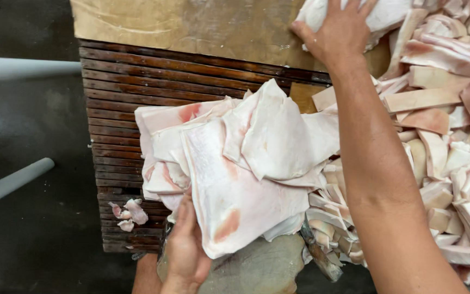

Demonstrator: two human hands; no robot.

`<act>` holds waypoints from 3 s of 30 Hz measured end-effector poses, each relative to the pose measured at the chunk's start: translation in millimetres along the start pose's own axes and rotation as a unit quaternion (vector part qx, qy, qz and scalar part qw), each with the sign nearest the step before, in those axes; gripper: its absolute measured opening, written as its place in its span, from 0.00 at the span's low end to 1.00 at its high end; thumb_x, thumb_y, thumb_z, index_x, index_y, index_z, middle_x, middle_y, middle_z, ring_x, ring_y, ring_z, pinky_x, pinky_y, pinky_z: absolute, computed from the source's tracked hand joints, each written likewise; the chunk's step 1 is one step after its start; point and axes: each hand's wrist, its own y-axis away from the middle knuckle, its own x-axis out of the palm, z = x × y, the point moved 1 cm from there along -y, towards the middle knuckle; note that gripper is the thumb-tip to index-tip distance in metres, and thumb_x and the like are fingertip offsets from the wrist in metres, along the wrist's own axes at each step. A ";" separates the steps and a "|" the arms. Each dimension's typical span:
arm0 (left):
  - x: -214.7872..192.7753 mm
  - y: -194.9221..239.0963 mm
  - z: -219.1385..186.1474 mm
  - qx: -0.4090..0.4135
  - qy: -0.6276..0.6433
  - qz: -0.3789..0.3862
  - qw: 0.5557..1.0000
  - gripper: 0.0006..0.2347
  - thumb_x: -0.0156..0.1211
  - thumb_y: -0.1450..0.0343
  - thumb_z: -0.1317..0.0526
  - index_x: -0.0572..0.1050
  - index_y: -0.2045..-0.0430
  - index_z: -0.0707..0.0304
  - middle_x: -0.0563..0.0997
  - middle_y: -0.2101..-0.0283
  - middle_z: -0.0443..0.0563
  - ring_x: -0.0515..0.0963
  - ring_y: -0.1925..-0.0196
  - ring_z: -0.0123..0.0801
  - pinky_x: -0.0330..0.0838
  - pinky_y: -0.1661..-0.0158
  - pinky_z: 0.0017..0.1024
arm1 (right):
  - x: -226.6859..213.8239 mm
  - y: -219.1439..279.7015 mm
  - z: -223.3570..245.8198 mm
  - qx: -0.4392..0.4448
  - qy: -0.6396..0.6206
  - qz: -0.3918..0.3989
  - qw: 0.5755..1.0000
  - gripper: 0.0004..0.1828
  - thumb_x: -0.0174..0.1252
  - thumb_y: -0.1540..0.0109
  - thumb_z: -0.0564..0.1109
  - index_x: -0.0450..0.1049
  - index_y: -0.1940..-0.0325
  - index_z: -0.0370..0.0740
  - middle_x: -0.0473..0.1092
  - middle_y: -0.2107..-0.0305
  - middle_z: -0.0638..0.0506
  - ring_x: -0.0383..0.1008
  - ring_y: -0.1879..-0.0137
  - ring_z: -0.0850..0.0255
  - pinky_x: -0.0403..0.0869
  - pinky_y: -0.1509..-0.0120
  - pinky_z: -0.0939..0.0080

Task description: The person slices large sheets of pork skin into smaller rectangular strips using a cleaver on a wooden cutting board, then sorts the pieces onto a pile.

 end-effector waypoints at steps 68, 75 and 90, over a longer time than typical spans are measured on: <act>-59.0 33.3 5.8 0.522 -0.670 0.100 0.518 0.13 0.66 0.33 0.70 0.78 0.54 0.69 0.79 0.53 0.59 0.80 0.49 0.50 0.77 0.48 0.38 | 16.4 26.6 -13.6 -0.113 -0.075 -0.086 0.987 0.54 0.66 0.30 0.58 0.39 0.19 0.26 0.46 0.28 0.14 0.53 0.25 0.22 0.62 0.25 0.42; -78.4 21.2 -18.8 0.527 -0.728 0.006 0.439 0.22 0.72 0.33 0.58 0.76 0.44 0.57 0.70 0.42 0.63 0.70 0.43 0.56 0.70 0.46 0.46 | 9.5 11.6 -28.6 -0.029 0.135 -0.025 0.990 0.47 0.63 0.32 0.67 0.56 0.24 0.31 0.56 0.33 0.23 0.73 0.44 0.35 0.73 0.43 0.40; -27.7 -11.8 -56.3 0.221 -0.462 -0.057 0.857 0.22 0.54 0.32 0.71 0.77 0.40 0.61 0.86 0.58 0.51 0.79 0.71 0.38 0.73 0.70 0.38 | -33.5 67.9 -106.3 -0.094 -0.154 -0.243 0.953 0.08 0.61 0.38 0.33 0.77 0.56 0.27 0.75 0.65 0.36 0.77 0.60 0.42 0.76 0.52 0.49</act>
